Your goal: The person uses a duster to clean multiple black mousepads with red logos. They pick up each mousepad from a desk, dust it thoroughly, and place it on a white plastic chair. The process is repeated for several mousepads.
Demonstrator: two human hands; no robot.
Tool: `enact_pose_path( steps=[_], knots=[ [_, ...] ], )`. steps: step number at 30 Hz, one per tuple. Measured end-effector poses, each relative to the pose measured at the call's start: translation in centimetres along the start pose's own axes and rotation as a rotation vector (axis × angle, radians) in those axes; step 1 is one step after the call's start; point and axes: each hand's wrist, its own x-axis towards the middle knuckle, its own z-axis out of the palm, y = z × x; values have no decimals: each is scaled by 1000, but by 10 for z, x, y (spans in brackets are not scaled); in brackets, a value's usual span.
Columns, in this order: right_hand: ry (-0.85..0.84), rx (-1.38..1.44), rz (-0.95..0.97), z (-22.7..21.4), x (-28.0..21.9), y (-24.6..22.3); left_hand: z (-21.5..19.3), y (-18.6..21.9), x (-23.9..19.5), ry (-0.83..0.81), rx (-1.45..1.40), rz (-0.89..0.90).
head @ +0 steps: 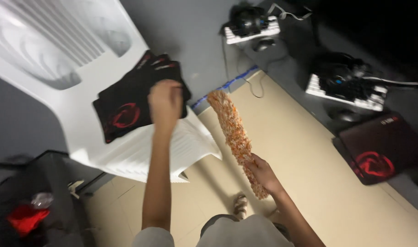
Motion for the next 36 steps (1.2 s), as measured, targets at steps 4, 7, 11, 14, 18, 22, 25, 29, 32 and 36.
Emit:
enact_pose_path(
  steps=[4, 7, 11, 14, 18, 22, 25, 29, 32, 36],
  knots=[
    [145, -228, -212, -47, -6, 28, 67, 91, -21, -346, -194, 57],
    [245, -151, -193, -88, -32, 25, 138, 127, -53, -691, -464, 24],
    [485, -300, -150, -151, -73, 45, 236, 168, -112, -917, -632, 49],
    [664, -361, -80, -195, -107, 89, 327, 192, -176, -1118, -787, -108],
    [924, -462, -164, -248, -142, 175, 407, 241, -237, -1448, -1101, -595],
    [985, -449, -61, -274, -165, 218, 473, 280, -293, -1444, -1340, -932],
    [978, -386, -198, -291, -161, 282, 536, 289, -341, -1321, -1487, -1255],
    [1045, -169, -15, -285, -160, 313, 576, 303, -370, -1198, -1369, -1524],
    [1092, 44, 232, -282, -165, 332, 586, 317, -372, -1148, -1281, -1581],
    [1098, -29, 360, -286, -179, 327, 591, 325, -379, -1275, -1049, -1260]
  ],
)
